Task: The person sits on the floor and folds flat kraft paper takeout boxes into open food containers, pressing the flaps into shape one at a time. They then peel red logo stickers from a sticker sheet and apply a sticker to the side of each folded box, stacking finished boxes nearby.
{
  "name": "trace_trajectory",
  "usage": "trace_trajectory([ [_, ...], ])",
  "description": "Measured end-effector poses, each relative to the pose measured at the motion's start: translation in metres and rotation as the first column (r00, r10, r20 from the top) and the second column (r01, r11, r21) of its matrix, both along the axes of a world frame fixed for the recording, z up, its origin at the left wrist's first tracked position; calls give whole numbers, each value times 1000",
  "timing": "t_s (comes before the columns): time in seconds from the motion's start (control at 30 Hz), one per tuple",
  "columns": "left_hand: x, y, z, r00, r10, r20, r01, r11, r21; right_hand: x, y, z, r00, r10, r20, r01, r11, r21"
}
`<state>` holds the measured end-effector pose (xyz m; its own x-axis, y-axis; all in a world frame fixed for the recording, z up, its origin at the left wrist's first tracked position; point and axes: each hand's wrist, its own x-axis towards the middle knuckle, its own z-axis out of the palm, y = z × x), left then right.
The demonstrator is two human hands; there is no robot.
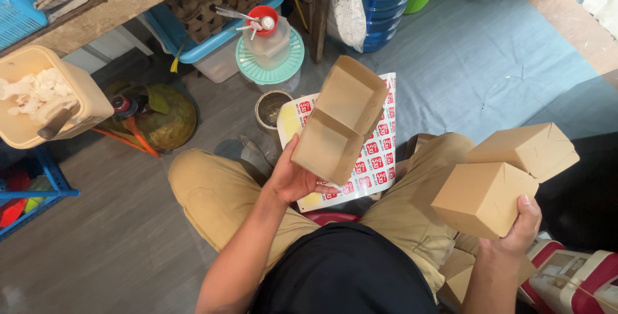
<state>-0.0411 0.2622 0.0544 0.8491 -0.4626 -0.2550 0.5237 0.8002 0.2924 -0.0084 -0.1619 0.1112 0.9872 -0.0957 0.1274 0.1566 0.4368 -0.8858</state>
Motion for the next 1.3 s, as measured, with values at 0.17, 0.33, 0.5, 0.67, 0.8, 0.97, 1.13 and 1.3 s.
trace_trajectory([
  [0.17,11,-6,-11,944,142,-297,79,778,623,-3,-1,2,998,-55,-39,54,998,-18],
  [0.33,0,-7,-6,983,90,-160,174,-179,968,-6,-3,-1,996,-58,-64,56,998,-33],
  [0.5,8,-4,9,992,88,94,-46,-440,897,-3,6,-4,995,-37,-89,35,999,-27],
  [0.67,10,-1,12,988,103,114,-70,-360,930,-1,6,-5,997,-45,-70,41,997,-58],
  [0.8,7,-1,-3,998,33,50,-26,-520,854,-2,7,-11,994,-60,-95,51,995,-90],
  [0.97,5,-3,-21,983,-56,177,-171,-645,745,-3,8,-17,993,-54,-102,47,996,-70],
  [1.13,14,2,-21,999,-44,13,-36,-564,825,-3,6,-22,994,-39,-100,36,999,-39],
  [1.3,24,1,-21,998,-62,-17,-24,-595,804,-5,9,-24,993,-37,-114,33,999,-37],
])
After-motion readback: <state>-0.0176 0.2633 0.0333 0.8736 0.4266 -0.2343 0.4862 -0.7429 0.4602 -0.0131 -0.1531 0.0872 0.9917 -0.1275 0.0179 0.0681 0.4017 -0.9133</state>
